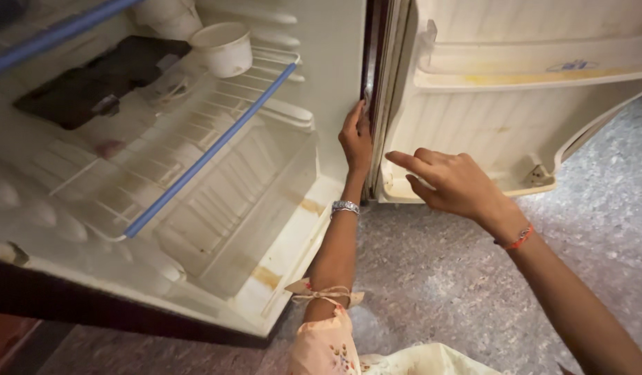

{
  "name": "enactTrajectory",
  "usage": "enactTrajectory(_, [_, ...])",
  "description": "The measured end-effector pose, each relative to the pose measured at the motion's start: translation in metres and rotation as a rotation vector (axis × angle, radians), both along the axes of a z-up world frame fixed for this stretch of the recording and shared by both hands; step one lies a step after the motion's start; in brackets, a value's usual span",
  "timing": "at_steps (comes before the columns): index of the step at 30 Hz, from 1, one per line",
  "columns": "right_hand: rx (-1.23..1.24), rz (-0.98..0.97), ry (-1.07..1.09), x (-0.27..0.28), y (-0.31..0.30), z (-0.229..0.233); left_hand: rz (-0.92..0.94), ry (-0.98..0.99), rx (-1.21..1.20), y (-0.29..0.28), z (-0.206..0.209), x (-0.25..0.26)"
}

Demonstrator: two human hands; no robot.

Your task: The person wipes the top of a maroon refrigerator with a cloth and spray bottle, then opens the door and cleans the interior shelves and door compartments. The person continues to wipe the inside surfaces and door edges with the cloth and spray.

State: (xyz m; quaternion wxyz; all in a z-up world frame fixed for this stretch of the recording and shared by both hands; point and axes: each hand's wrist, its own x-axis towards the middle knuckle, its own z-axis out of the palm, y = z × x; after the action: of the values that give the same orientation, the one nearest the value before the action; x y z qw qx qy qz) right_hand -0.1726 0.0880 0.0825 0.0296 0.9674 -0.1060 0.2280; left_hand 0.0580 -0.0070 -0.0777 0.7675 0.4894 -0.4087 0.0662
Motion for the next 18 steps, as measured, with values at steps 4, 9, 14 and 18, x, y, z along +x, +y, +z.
enactTrajectory(4, [-0.002, -0.028, 0.022, -0.001, -0.001, 0.004, 0.042, 0.134, 0.135, -0.013, -0.024, -0.005])
enactTrajectory(9, [-0.057, 0.029, -0.035, -0.001, 0.009, 0.008, 0.040, 0.053, 0.147, -0.018, -0.105, 0.008])
enactTrajectory(14, [-0.065, -0.032, -0.002, -0.010, 0.018, 0.021, 0.141, 0.497, 0.544, 0.001, -0.178, 0.017])
enactTrajectory(18, [-0.064, -0.061, -0.016, -0.011, 0.015, 0.024, 0.038, 0.543, 0.338, -0.011, -0.124, 0.015])
